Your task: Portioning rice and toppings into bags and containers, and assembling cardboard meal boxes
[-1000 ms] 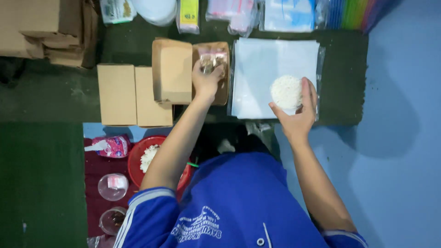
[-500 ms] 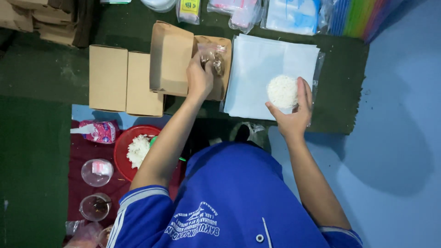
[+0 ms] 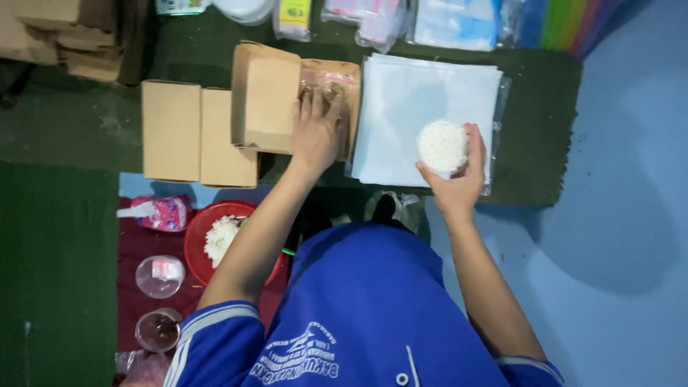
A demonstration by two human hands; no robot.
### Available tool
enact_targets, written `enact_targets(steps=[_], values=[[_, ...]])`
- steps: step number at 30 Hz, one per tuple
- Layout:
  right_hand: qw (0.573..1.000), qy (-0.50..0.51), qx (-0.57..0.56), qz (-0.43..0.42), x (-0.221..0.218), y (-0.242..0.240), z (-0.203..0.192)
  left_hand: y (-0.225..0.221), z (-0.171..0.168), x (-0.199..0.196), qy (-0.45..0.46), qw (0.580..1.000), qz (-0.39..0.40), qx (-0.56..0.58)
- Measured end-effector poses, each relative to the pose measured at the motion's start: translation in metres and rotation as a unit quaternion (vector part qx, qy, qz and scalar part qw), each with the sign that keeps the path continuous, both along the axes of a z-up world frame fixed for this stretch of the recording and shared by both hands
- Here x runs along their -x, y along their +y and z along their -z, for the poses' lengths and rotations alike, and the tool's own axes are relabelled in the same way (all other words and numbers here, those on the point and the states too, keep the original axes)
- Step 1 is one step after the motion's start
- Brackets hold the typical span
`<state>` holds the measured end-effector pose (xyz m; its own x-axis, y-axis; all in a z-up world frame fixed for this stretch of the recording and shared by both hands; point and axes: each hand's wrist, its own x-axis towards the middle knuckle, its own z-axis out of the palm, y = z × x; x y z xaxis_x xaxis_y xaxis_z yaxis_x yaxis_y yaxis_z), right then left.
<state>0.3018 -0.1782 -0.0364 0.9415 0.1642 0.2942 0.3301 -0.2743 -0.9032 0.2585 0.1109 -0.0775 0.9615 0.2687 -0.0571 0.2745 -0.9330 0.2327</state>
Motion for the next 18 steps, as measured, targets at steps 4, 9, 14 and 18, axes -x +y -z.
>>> enact_targets(steps=[4,9,14,18], values=[[0.999,-0.001,-0.042,0.021,-0.002,-0.004,0.032,-0.007,-0.011,0.007,-0.089,0.996,0.007,-0.001],[0.959,0.061,-0.273,0.037,-0.008,-0.002,0.055,-0.032,-0.004,0.020,-0.408,0.896,0.174,-0.005],[0.936,0.094,-0.335,0.054,-0.019,-0.017,0.077,-0.074,0.016,0.044,-0.231,0.934,0.262,0.076],[0.890,0.152,-0.428,-0.047,-0.028,-0.027,0.074,-0.082,0.018,0.050,-0.142,0.948,0.286,-0.012]])
